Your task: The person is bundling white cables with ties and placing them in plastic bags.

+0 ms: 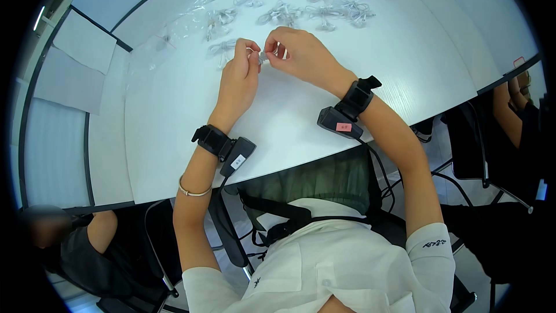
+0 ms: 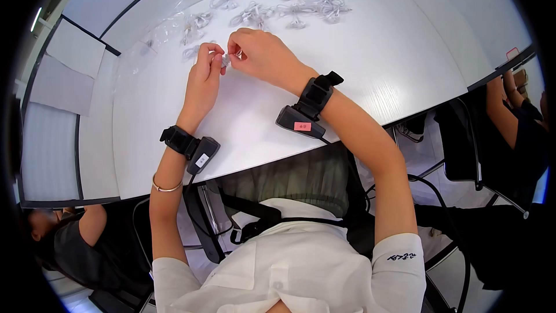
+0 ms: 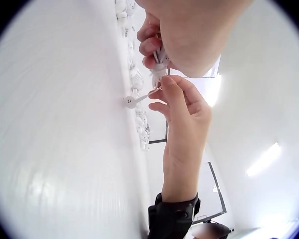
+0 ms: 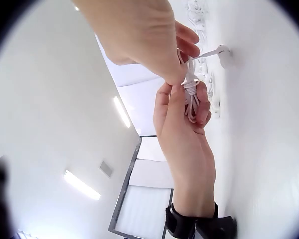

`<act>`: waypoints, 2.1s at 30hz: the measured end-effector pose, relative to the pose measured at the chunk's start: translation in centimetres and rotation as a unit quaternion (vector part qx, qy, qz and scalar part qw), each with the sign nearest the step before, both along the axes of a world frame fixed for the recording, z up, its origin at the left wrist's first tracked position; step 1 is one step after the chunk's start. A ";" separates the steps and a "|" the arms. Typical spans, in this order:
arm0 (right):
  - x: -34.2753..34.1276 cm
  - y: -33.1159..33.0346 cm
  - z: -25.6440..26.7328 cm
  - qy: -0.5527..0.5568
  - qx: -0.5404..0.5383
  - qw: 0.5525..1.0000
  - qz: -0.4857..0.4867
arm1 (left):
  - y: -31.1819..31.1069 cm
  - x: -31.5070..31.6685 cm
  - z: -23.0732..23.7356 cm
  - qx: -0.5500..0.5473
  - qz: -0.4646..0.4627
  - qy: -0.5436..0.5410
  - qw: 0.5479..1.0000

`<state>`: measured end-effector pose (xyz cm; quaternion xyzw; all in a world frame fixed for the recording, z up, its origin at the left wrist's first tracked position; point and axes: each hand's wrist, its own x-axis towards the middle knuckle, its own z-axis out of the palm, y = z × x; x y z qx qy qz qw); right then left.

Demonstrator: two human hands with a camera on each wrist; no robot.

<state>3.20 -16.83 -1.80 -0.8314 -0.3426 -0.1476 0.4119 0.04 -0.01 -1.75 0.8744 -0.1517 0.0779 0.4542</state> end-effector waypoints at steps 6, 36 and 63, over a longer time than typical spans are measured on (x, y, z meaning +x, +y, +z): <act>0.1 0.2 -0.5 -0.039 -0.009 0.999 -0.014 | 0.0 0.1 0.0 0.003 -0.005 -0.011 1.000; 0.5 -0.7 -0.5 -0.022 -0.037 0.999 -0.026 | 1.3 1.5 -1.6 -0.146 -0.027 0.083 0.985; 0.6 0.1 -0.4 0.028 0.032 0.999 -0.030 | 1.2 1.5 -1.9 -0.065 0.017 0.029 0.997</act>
